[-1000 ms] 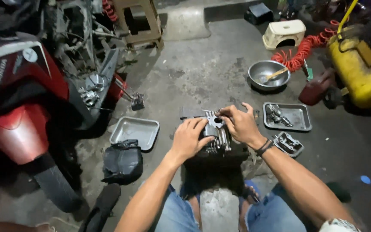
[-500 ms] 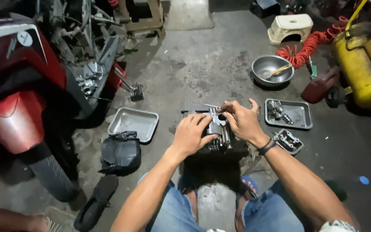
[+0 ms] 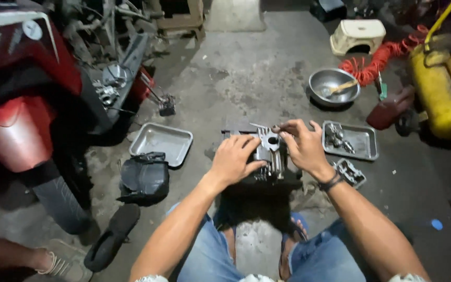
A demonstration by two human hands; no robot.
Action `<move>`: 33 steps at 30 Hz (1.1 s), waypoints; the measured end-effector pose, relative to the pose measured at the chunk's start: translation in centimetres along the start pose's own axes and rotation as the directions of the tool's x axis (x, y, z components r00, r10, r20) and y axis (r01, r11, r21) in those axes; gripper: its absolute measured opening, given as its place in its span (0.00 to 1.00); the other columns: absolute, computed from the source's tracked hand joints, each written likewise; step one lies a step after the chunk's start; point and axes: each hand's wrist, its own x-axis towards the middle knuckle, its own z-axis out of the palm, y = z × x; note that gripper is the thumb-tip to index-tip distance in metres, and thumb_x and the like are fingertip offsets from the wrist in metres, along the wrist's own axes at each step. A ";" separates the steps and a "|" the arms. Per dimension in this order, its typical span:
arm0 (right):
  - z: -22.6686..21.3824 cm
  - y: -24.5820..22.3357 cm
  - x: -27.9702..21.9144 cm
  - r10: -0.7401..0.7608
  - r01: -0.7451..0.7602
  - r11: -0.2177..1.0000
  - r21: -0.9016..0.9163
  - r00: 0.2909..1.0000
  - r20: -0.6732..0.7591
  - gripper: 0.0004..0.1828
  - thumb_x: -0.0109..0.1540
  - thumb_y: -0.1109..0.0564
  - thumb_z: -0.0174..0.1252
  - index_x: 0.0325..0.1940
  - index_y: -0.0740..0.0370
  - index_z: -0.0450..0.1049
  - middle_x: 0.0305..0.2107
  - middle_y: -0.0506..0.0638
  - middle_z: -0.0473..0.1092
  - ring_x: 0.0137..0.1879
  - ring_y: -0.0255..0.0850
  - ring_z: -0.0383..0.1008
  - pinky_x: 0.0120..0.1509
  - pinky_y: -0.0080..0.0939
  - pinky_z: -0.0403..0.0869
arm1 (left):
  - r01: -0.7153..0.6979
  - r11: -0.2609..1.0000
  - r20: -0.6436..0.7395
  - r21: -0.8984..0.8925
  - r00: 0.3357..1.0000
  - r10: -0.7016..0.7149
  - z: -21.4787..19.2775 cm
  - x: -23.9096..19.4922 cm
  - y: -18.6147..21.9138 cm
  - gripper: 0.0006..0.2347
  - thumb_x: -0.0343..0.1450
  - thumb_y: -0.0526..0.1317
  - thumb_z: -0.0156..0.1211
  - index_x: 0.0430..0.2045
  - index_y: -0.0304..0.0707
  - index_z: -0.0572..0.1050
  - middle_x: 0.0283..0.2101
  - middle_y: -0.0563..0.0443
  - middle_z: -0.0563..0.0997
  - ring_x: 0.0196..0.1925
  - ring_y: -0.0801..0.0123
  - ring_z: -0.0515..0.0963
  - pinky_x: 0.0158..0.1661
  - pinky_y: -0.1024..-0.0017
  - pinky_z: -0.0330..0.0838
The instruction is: The person sits on the floor and uses a wrench to tighten bolts on a motorcycle engine cylinder head. They rotate the engine part to access different sides and continue tightening the bolts.
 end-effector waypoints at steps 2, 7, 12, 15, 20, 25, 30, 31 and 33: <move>0.1 -0.5 0.2 -0.029 0.028 0.998 -0.060 1.000 -0.009 0.08 0.70 0.53 0.56 0.51 0.55 0.70 0.37 0.49 0.81 0.47 0.50 0.82 0.71 0.74 0.52 | -0.002 1.000 -0.001 0.007 1.000 0.002 -0.3 0.4 -0.2 0.27 0.68 0.62 0.58 0.56 0.48 0.72 0.51 0.48 0.77 0.55 0.53 0.78 0.51 0.55 0.73; 0.4 0.4 0.0 -0.025 0.029 0.990 -0.140 0.999 0.029 0.09 0.68 0.51 0.58 0.51 0.54 0.72 0.36 0.50 0.81 0.46 0.51 0.82 0.72 0.78 0.49 | -0.004 1.000 0.009 0.009 1.000 0.004 -0.3 0.7 -0.5 0.27 0.68 0.61 0.59 0.57 0.49 0.71 0.51 0.49 0.77 0.56 0.52 0.78 0.53 0.54 0.72; 0.1 -1.1 -0.6 0.013 -0.001 0.990 -0.141 0.996 0.084 0.07 0.68 0.53 0.57 0.51 0.52 0.73 0.37 0.48 0.81 0.49 0.48 0.81 0.72 0.80 0.46 | -0.004 1.000 0.026 0.003 1.000 0.004 -0.4 0.3 0.0 0.26 0.68 0.61 0.60 0.56 0.50 0.71 0.51 0.49 0.77 0.55 0.52 0.78 0.53 0.54 0.72; -0.6 -1.4 -0.7 -0.029 0.032 0.997 -0.074 0.999 0.042 0.07 0.68 0.55 0.57 0.50 0.48 0.74 0.38 0.43 0.81 0.54 0.43 0.80 0.74 0.78 0.43 | -0.008 1.000 0.035 0.005 0.999 0.007 -0.5 0.3 0.2 0.26 0.68 0.61 0.59 0.56 0.50 0.72 0.51 0.50 0.77 0.55 0.53 0.78 0.52 0.55 0.73; -0.1 -1.0 -0.8 -0.003 0.010 0.987 -0.160 0.999 0.048 0.07 0.69 0.53 0.58 0.50 0.53 0.74 0.37 0.47 0.80 0.49 0.46 0.81 0.73 0.81 0.43 | -0.004 1.000 0.034 0.007 0.999 0.004 -0.3 0.1 0.2 0.26 0.68 0.62 0.59 0.56 0.51 0.71 0.51 0.50 0.77 0.55 0.54 0.78 0.53 0.55 0.72; 0.2 0.1 -0.8 0.027 -0.026 0.988 -0.151 1.000 0.009 0.08 0.69 0.50 0.57 0.51 0.51 0.73 0.37 0.46 0.80 0.47 0.45 0.81 0.74 0.79 0.43 | 0.001 1.000 0.044 -0.003 0.999 -0.001 -0.3 -0.1 0.6 0.26 0.68 0.62 0.59 0.56 0.50 0.72 0.51 0.49 0.78 0.56 0.53 0.78 0.52 0.54 0.72; -0.4 -0.3 -0.3 0.046 -0.045 0.998 -0.032 0.998 0.052 0.10 0.69 0.54 0.54 0.55 0.48 0.71 0.42 0.42 0.80 0.51 0.42 0.81 0.74 0.76 0.44 | -0.002 1.000 0.035 0.013 0.999 0.001 -0.5 0.0 0.4 0.26 0.68 0.61 0.59 0.56 0.50 0.72 0.50 0.49 0.77 0.55 0.53 0.78 0.52 0.55 0.73; -0.4 -0.5 -0.2 0.046 -0.045 0.998 -0.034 0.997 0.059 0.10 0.69 0.54 0.54 0.55 0.48 0.71 0.42 0.42 0.80 0.51 0.42 0.81 0.74 0.76 0.44 | 0.004 1.000 0.035 0.009 0.999 -0.004 -0.3 0.3 0.4 0.26 0.68 0.61 0.59 0.56 0.50 0.72 0.50 0.49 0.77 0.55 0.53 0.78 0.52 0.55 0.73; 0.2 -1.1 -0.4 0.020 -0.008 0.997 -0.080 0.989 0.147 0.09 0.69 0.55 0.55 0.53 0.54 0.71 0.39 0.51 0.80 0.49 0.50 0.81 0.72 0.80 0.45 | 0.004 1.000 0.030 0.003 1.000 -0.004 -0.3 0.2 0.1 0.25 0.68 0.60 0.60 0.57 0.51 0.71 0.51 0.50 0.77 0.55 0.55 0.78 0.52 0.56 0.73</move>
